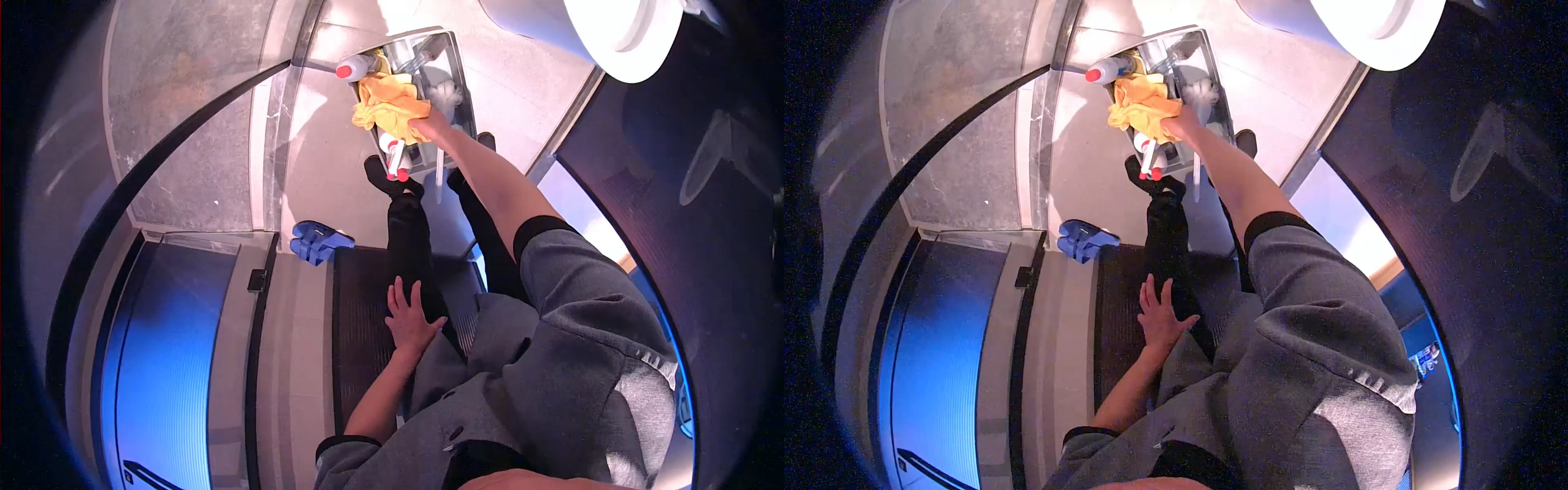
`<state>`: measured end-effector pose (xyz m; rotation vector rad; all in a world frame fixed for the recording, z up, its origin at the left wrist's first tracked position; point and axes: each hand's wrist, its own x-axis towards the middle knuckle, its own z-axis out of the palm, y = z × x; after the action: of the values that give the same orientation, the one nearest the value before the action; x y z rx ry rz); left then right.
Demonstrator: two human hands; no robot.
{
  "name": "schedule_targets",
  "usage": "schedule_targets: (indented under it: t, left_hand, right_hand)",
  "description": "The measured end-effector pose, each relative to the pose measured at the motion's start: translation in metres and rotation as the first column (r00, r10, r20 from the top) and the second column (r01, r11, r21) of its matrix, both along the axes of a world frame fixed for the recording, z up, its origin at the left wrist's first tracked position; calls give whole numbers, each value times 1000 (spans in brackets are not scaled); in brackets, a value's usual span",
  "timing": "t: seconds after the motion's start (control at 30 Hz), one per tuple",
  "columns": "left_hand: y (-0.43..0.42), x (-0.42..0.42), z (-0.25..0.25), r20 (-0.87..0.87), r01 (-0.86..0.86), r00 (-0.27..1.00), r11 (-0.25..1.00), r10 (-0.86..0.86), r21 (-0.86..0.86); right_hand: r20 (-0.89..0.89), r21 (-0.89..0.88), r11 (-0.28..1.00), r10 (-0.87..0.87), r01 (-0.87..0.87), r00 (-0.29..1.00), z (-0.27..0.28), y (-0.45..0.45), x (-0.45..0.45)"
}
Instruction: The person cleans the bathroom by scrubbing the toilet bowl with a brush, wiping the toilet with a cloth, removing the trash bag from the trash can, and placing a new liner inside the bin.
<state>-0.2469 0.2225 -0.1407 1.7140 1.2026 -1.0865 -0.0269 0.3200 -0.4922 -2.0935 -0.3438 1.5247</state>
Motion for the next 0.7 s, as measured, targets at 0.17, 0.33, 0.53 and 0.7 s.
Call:
schedule_targets:
  t: [0.17,0.33,0.53,0.7]
  left_hand:
    - [4,6,3,-7,93,996,994,-93,48]
    - [23,20,9,-8,251,968,966,-251,57]
    - [52,-10,-14,100,399,910,916,-402,49]
    - [86,-38,-14,286,421,867,907,-408,18]
  right_hand:
    - [-57,-28,983,-183,181,982,55,8,1]
    - [88,-22,952,-302,305,949,80,-30,1]
    - [101,68,983,-176,169,979,202,-82,42]
    - [225,-128,992,45,-16,973,235,-155,40]
